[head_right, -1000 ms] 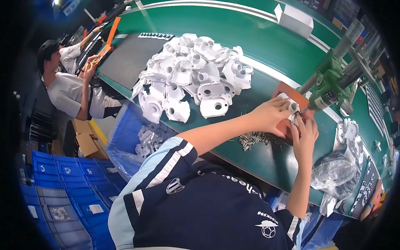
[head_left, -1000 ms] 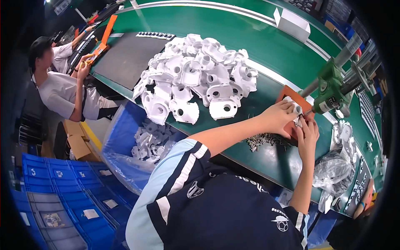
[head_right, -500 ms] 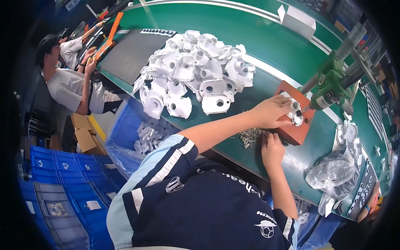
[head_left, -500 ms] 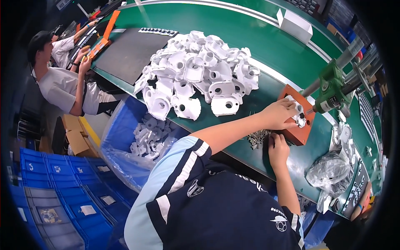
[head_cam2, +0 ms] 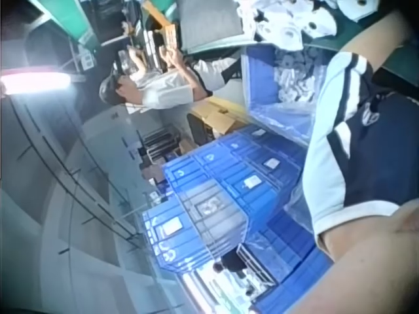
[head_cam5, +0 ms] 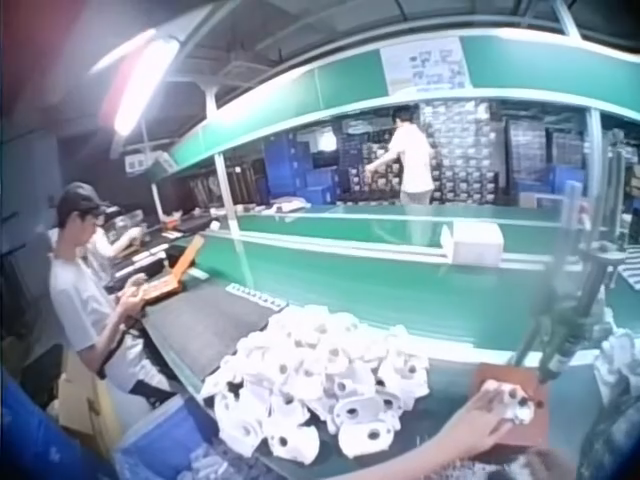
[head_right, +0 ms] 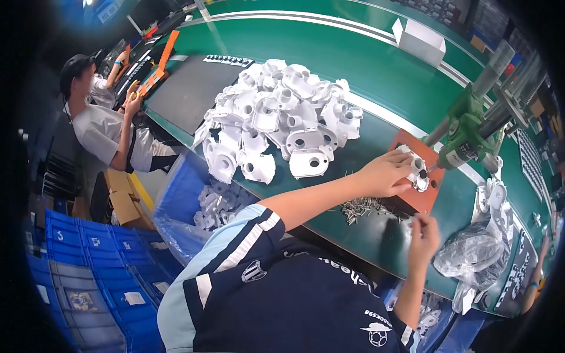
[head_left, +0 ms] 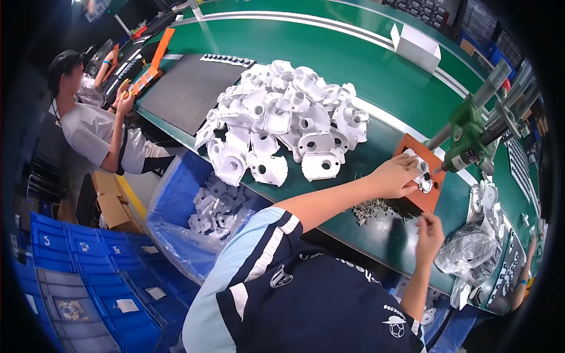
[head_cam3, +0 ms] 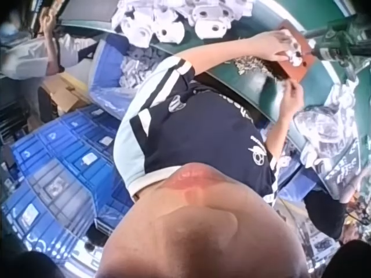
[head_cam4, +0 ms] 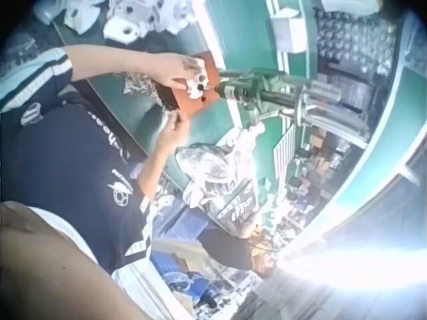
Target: Use a manual press to assemble small plastic components.
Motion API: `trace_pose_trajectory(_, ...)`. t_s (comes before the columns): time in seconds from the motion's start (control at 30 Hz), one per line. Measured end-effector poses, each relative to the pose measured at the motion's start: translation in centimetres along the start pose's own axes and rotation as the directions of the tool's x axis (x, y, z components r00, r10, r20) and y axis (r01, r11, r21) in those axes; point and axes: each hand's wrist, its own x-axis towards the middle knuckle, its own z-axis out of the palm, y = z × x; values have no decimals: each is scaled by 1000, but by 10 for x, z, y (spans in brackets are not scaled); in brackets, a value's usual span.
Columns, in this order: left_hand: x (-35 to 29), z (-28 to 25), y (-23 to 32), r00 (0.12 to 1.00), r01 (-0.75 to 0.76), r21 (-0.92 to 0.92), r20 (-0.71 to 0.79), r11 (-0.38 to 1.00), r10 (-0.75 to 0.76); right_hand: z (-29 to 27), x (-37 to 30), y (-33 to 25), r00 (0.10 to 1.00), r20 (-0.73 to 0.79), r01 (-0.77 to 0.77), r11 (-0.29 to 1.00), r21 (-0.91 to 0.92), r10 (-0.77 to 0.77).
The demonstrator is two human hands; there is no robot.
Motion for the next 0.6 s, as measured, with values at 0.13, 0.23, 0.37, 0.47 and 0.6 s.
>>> trace_pose_trajectory(0.13, 2, 3, 0, 1000, -15, 14, -6, 1000, 15, -17, 30, -5, 990, -140, -7, 986, 169, 31)
trace_pose_trajectory(0.23, 3, 7, -4, 998, -38, 50, -53, 998, 41, -15, 63, -8, 987, -139, 83, 996, 13, -81)
trace_pose_trajectory(0.37, 6, 2, -6, 999, 0, 71, 38, 998, -2, 6, 89, -7, 989, -125, 62, 985, -162, -83)
trace_pose_trajectory(0.47, 0, -4, -7, 1000, 9, 108, -9, 994, -8, 21, 97, 6, 994, -106, 0, 1000, 18, 2)
trace_pose_trajectory(0.6, 6, -4, 1, 999, 25, 48, 27, 999, -26, 13, 98, 9, 989, -146, -7, 999, -53, 0)
